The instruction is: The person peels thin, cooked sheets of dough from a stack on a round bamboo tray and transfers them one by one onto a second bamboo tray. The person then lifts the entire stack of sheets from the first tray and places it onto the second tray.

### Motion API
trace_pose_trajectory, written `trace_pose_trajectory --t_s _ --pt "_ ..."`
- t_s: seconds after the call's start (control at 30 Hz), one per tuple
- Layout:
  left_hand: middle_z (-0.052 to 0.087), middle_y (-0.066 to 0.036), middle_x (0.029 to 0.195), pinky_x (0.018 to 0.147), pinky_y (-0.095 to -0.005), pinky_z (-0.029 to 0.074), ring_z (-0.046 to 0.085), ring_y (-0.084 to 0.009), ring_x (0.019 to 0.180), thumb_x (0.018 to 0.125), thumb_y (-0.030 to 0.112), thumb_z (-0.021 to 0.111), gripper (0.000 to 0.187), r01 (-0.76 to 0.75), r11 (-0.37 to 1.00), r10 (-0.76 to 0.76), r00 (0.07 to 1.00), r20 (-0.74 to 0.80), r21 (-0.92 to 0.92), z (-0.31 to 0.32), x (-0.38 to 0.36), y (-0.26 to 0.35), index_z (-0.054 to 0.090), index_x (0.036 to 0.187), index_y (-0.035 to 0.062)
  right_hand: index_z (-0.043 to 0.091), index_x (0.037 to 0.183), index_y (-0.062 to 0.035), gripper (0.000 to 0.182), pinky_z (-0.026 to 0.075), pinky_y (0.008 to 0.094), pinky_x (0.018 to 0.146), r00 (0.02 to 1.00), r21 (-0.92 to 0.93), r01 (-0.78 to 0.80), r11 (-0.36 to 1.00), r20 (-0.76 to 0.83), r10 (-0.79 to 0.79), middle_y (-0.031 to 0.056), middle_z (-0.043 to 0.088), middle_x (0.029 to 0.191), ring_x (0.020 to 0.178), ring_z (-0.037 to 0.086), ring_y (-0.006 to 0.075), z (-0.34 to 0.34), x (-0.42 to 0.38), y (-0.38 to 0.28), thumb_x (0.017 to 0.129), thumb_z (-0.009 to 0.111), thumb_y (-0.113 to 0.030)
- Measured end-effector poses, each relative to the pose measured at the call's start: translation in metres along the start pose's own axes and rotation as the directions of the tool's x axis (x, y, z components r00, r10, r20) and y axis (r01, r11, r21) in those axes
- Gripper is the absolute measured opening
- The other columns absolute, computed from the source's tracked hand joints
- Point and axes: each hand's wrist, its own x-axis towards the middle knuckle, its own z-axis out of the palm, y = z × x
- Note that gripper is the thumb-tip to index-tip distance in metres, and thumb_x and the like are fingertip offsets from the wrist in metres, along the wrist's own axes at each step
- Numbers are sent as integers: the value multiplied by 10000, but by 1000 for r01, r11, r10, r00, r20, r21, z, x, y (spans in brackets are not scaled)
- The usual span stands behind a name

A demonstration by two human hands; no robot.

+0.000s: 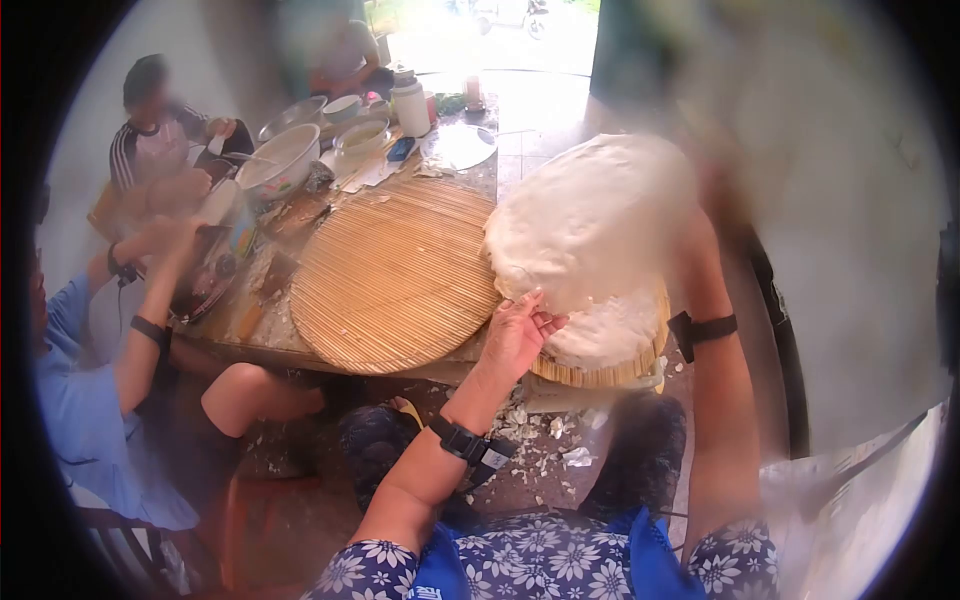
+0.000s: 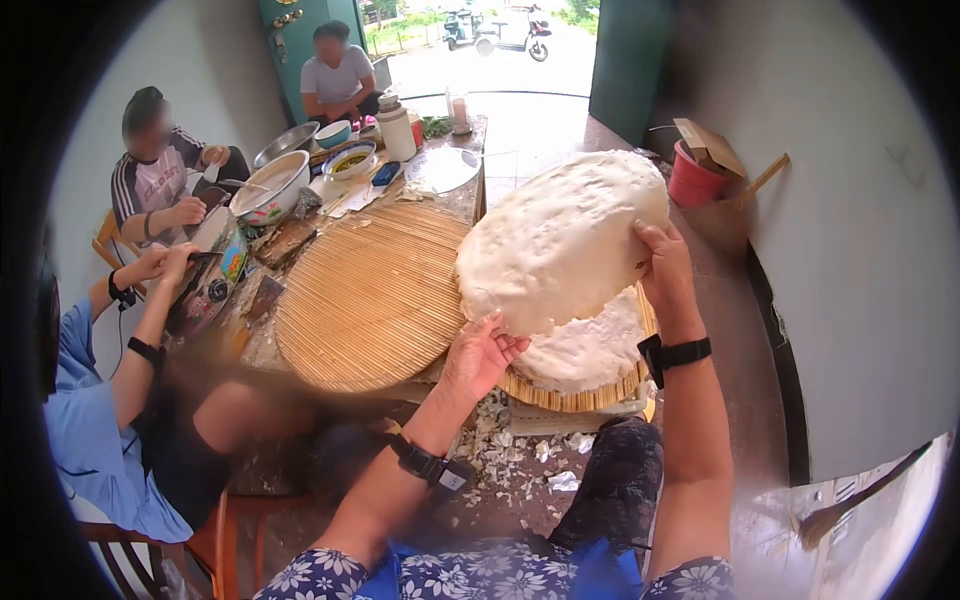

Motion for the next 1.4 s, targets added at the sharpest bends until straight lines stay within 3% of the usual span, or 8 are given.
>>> trace_pose_trajectory --t_s 0.07,0.17,0.47,0.57,0.67,0.87,1.23,1.4 --pt "620 -64 915 759 -379 514 610 -199 823 891 163 545 176 20 997 -17 999 -43 75 7 19 -15 544 1037 64 522 1139 2 305 499 286 677 1000 23 7 1000 -13 -6 89 612 1029 856 613 171 -37 -11 8 843 536 -68" --pt "621 -56 898 728 -372 515 608 -188 794 879 127 542 145 117 982 -101 988 -113 150 -20 44 -43 559 1010 67 516 1146 -17 315 512 318 650 975 55 -220 974 -21 221 92 614 1014 854 617 186 -98 -20 37 837 537 -76" --pt "629 -68 887 680 -362 519 617 -195 766 824 147 578 200 351 873 -210 897 -390 339 -125 59 -102 559 1007 67 519 1086 -33 261 533 358 512 736 20 -664 747 -161 658 88 626 878 646 625 218 -195 -72 174 840 532 -118" --pt "633 -73 898 680 -363 521 621 -199 783 829 160 578 212 338 859 -175 900 -400 384 -132 61 -107 554 1018 66 534 1043 -52 215 523 350 479 722 29 -663 748 -240 649 81 615 811 592 607 212 -205 -68 186 845 529 -139" --pt "632 -77 911 678 -368 522 623 -203 790 840 177 577 222 333 866 -171 898 -405 374 -133 61 -104 550 1031 66 546 985 -60 175 514 335 463 800 -141 -577 805 -297 521 68 601 778 586 597 201 -211 -70 189 843 524 -159" --pt "606 -85 960 688 -405 520 609 -233 835 839 163 575 248 348 873 -174 877 -447 341 -134 61 -106 522 1064 72 561 883 -43 134 490 304 431 670 -275 -736 619 -431 605 42 579 701 535 562 162 -205 -72 179 806 542 -151" --pt "588 -82 1011 697 -425 500 598 -255 872 815 149 582 293 366 852 -124 836 -534 375 -143 66 -111 498 1091 95 577 871 -11 176 474 281 389 679 -437 -731 524 -535 502 69 590 665 506 574 159 -213 -72 185 756 621 -137" --pt "617 -81 833 499 -332 481 595 -199 624 788 101 616 236 373 794 51 746 -664 481 -134 68 -115 488 987 92 551 843 -10 157 438 282 337 749 -440 -648 621 -515 417 80 578 614 428 545 152 -218 -75 192 740 631 -98"
